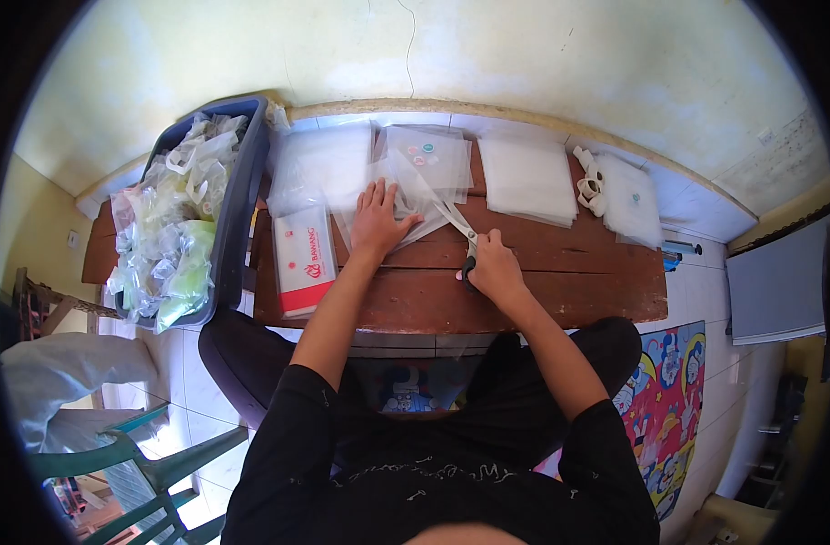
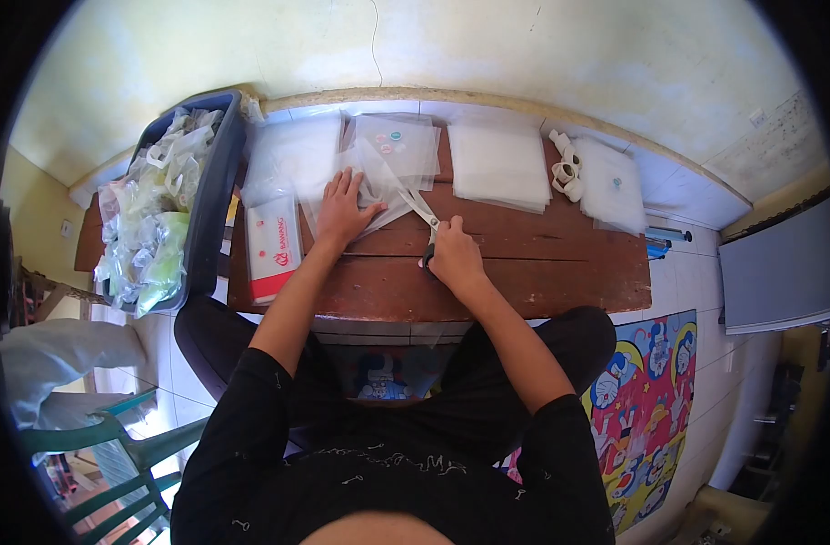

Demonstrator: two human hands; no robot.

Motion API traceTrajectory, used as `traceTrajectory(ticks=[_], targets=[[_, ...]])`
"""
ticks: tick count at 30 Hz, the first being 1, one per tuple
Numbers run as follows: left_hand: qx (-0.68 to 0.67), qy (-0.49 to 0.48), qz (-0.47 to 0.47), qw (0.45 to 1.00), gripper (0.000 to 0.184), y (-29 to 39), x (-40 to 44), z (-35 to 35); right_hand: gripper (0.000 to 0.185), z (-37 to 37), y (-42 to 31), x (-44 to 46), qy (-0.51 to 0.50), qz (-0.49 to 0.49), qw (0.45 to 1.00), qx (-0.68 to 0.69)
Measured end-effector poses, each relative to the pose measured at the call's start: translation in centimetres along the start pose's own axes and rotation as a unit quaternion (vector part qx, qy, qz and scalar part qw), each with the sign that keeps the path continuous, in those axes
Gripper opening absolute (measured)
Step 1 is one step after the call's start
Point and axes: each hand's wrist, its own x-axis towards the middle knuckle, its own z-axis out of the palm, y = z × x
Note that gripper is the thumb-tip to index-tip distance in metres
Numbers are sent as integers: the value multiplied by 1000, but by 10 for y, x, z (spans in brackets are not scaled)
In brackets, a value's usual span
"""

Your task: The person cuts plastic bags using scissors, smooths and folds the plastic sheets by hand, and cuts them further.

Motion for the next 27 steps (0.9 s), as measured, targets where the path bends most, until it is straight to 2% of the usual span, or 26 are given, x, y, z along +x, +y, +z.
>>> traceTrajectory(ticks=[20,27], targets=[[1,-6,-3,1000,90,-1,0,1,50,1,-2,16,7,-7,1000,-9],[-14,31,8,999,87,-1,0,2,50,-1,-2,16,-7,7,1000,5]])
